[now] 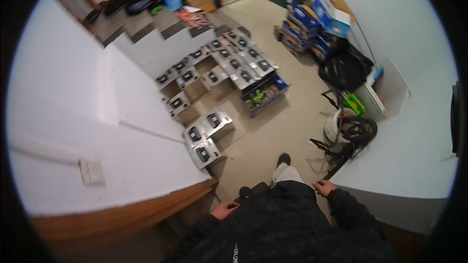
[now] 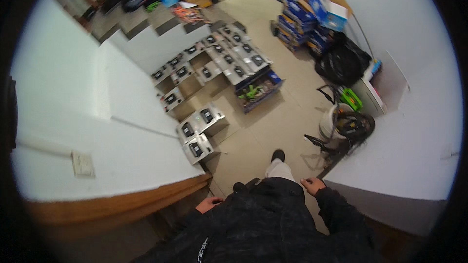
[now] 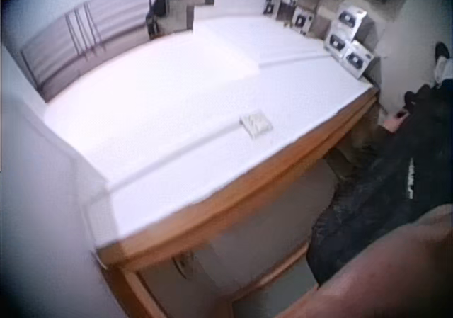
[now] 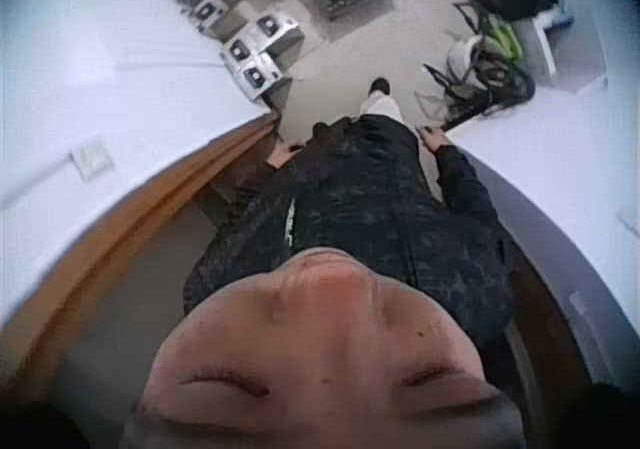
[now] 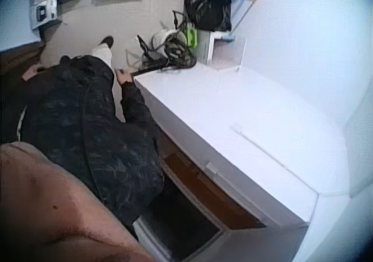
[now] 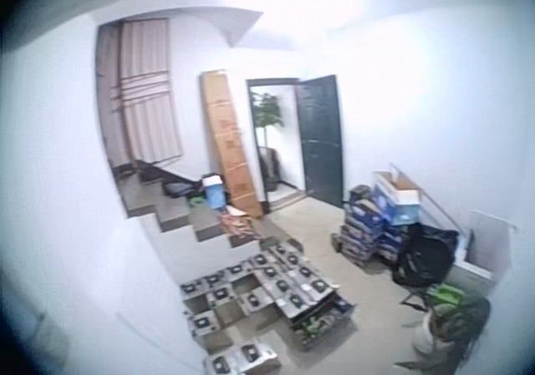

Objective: The person mops a tiled bathroom floor using a mop and a bucket. They repeatedly dip the mop into the bucket and scrub the floor around a squat toilet. After finishing, they place the mop into a storage bin and walk out of the bathroom into a room with boxes and scooters.

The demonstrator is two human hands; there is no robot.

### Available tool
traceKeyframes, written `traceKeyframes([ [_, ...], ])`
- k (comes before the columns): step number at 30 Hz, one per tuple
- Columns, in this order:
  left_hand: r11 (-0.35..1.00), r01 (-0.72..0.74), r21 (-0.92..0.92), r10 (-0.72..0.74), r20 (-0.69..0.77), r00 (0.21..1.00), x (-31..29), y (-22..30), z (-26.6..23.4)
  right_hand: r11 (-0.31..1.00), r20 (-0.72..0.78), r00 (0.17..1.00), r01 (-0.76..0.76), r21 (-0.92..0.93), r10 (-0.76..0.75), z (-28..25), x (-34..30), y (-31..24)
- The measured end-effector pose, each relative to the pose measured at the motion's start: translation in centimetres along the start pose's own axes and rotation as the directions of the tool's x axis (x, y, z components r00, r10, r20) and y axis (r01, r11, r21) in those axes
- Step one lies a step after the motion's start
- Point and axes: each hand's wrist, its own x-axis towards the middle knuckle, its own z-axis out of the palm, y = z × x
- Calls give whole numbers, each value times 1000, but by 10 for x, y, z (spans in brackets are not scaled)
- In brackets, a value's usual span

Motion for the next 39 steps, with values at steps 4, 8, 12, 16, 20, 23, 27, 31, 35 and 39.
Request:
traceKeyframes([
  [4, 1000, -8, 0, 7, 294, 956, 93, 70, -6, 824, -35, 997, -32, 566, 63, 2, 5, 29],
  [8, 994, -72, 82, 24, 482, 876, 222, 121, -18, 932, -218, 973, 148, 331, -77, -52, 58, 11],
  [12, 885, -374, 276, 116, 649, 752, 359, 211, -3, 853, -102, 993, 109, 511, -65, -162, 118, 15],
  [16, 724, -660, 202, 304, 765, 568, 426, 333, 18, 816, 134, 980, -195, 544, 145, -255, 161, 8],
  [20, 801, -468, 373, 73, 715, 695, 496, 418, 25, 880, 95, 991, 43, 472, -99, -324, 192, -3],
  [23, 787, -411, 459, 27, 640, 768, 560, 472, 18, 887, 83, 968, 181, 425, -237, -371, 228, -14],
  [27, 660, -535, 527, 134, 618, 775, 651, 565, 4, 891, 135, 977, 86, 446, -163, -492, 286, -49],
  [31, 675, -647, 356, 267, 699, 663, 726, 690, -27, 884, 129, 986, 32, 466, -104, -621, 323, -125],
  [35, 623, -697, 354, 369, 653, 661, 746, 782, -103, 894, 164, 979, 37, 447, -123, -703, 379, -202],
  [39, 808, -463, 365, 265, 478, 838, 745, 821, -196, 885, 208, 953, 106, 454, -221, -758, 455, -271],
])
